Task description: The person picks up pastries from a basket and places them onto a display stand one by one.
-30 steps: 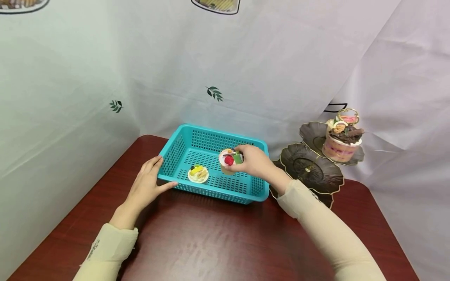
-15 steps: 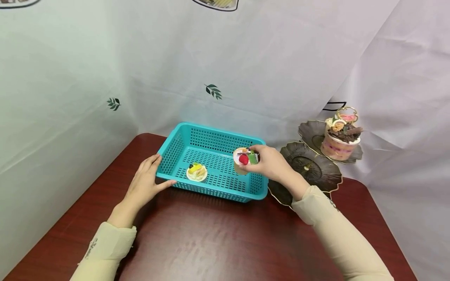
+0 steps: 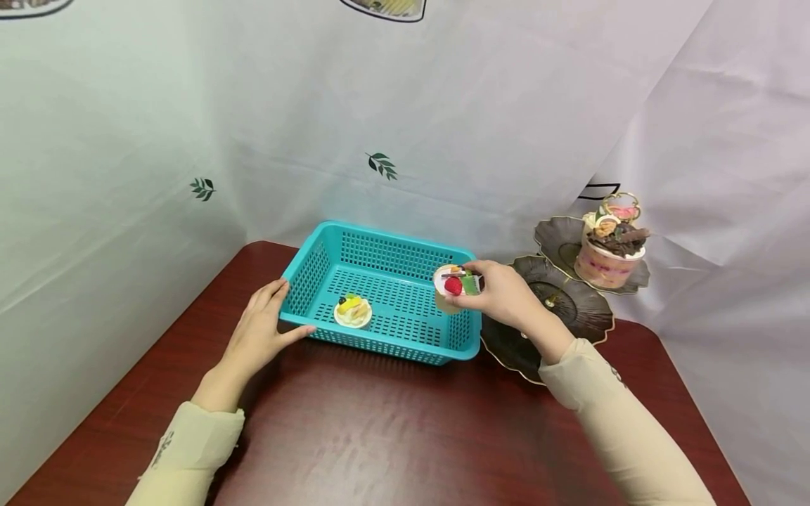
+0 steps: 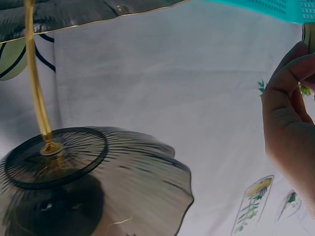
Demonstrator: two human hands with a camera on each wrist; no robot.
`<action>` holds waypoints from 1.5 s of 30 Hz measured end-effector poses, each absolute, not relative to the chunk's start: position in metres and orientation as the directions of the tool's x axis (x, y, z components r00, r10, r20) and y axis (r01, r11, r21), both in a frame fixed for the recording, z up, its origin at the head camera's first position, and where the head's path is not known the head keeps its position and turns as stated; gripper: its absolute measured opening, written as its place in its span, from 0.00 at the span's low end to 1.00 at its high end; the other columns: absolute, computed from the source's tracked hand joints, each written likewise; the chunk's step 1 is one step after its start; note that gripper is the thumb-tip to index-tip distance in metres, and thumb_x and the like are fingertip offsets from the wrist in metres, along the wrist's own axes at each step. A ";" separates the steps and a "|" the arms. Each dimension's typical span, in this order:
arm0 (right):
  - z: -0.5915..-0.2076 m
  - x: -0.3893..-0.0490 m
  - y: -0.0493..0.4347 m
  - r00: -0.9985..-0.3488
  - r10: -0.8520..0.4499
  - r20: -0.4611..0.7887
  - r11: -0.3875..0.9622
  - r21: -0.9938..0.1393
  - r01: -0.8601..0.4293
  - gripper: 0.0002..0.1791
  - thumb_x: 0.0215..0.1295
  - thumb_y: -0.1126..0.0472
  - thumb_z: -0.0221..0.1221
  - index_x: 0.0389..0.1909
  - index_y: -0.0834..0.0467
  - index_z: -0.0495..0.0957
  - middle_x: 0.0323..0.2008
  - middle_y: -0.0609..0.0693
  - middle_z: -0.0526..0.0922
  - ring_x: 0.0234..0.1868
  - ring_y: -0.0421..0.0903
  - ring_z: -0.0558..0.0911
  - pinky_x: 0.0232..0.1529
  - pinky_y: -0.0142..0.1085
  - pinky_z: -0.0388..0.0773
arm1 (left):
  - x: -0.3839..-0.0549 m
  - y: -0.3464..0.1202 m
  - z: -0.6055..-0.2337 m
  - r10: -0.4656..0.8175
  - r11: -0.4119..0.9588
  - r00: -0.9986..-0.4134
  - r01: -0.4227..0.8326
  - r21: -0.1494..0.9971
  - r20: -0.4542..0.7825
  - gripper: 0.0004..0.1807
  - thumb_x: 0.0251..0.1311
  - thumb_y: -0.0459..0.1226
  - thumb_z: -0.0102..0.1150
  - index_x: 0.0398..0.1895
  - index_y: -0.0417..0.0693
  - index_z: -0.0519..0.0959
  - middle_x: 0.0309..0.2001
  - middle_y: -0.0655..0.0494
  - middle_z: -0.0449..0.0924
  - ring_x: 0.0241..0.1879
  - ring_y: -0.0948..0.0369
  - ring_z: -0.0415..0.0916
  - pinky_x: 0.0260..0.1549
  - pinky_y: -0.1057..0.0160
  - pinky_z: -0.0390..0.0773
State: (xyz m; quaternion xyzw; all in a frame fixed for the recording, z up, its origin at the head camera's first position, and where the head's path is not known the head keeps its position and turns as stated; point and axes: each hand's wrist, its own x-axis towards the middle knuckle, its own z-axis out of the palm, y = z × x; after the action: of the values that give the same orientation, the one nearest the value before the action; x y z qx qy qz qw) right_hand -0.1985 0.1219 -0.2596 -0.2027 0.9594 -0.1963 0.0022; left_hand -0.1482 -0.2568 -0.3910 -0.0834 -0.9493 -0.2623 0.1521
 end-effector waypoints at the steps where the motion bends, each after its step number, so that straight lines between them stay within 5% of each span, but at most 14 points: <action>1: -0.260 -0.198 0.123 -0.919 -0.386 0.077 0.842 -0.378 -0.385 0.37 0.53 0.43 0.67 0.59 0.61 0.74 0.30 0.51 0.81 0.29 0.44 0.75 0.26 0.33 0.70 | -0.148 -0.257 -0.391 0.079 0.848 -0.940 0.238 0.473 0.333 0.54 0.50 0.55 0.69 0.70 0.29 0.58 0.70 0.35 0.57 0.68 0.39 0.53 0.61 0.34 0.64; 23: -0.263 -0.186 0.172 -0.948 -0.267 0.173 0.874 -0.371 -0.314 0.31 0.56 0.47 0.65 0.54 0.64 0.77 0.39 0.58 0.84 0.34 0.49 0.78 0.33 0.37 0.72 | -0.147 -0.255 -0.388 0.077 0.853 -0.942 0.232 0.468 0.326 0.53 0.50 0.55 0.69 0.70 0.29 0.58 0.70 0.35 0.57 0.68 0.39 0.53 0.61 0.34 0.63; 45: -0.272 -0.177 0.207 -0.957 -0.144 0.250 0.912 -0.342 -0.227 0.32 0.55 0.46 0.65 0.53 0.66 0.77 0.26 0.56 0.79 0.28 0.49 0.73 0.27 0.36 0.65 | -0.146 -0.255 -0.388 0.077 0.857 -0.940 0.233 0.459 0.333 0.53 0.49 0.53 0.70 0.69 0.28 0.59 0.70 0.35 0.57 0.68 0.39 0.53 0.61 0.34 0.63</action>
State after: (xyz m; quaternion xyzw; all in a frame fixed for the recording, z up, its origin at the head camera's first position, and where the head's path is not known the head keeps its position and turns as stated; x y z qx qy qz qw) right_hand -0.1774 0.2068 -0.2716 -0.0955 0.9715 -0.1867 -0.1105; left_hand -0.1463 -0.2550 -0.3881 -0.0814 -0.9513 -0.2545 0.1535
